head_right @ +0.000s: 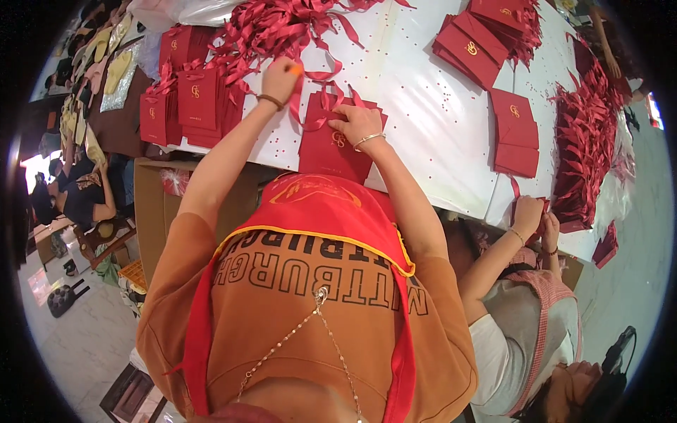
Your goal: Tying decorative ribbons into bows on small red gift boxes.
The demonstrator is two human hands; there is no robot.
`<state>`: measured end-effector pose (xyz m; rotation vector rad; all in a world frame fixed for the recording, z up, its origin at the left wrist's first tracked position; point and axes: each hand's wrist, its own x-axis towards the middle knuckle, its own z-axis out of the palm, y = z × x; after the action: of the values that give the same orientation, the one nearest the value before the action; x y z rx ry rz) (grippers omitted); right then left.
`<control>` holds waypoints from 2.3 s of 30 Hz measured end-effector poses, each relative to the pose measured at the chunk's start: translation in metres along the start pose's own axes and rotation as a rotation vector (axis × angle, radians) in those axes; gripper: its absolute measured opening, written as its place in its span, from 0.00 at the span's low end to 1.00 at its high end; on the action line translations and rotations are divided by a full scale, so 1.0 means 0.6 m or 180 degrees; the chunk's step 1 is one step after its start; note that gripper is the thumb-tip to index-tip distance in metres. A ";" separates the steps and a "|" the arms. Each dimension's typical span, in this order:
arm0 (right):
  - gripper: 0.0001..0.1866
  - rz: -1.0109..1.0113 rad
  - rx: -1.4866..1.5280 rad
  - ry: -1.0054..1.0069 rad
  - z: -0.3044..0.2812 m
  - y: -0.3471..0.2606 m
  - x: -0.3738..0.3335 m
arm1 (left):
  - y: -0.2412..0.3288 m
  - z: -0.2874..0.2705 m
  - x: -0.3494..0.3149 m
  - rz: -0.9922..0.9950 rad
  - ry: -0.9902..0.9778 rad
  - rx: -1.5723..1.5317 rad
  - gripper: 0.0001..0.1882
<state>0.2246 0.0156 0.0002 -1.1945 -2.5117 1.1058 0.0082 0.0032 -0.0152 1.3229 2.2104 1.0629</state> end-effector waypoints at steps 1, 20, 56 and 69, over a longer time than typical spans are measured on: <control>0.16 0.0021 0.0010 0.0007 0.002 0.002 0.000 | 0.018 -0.017 0.002 0.0180 0.0279 -0.0244 0.07; 0.14 0.0070 0.0103 0.0679 -0.033 0.016 -0.082 | 0.084 0.015 -0.067 -0.0081 -0.2381 -0.1012 0.07; 0.15 0.0651 0.1115 0.0511 -0.039 0.018 -0.064 | 0.121 0.043 -0.172 0.0549 -0.1216 -0.0455 0.04; 0.11 0.0354 0.1188 0.0687 -0.032 0.010 -0.072 | 0.164 0.035 -0.172 0.1589 -0.1181 0.1126 0.06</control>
<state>0.2652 -0.0026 0.0173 -1.2755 -1.9911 1.3192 0.1318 -0.0495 0.0374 2.1074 1.8841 0.5065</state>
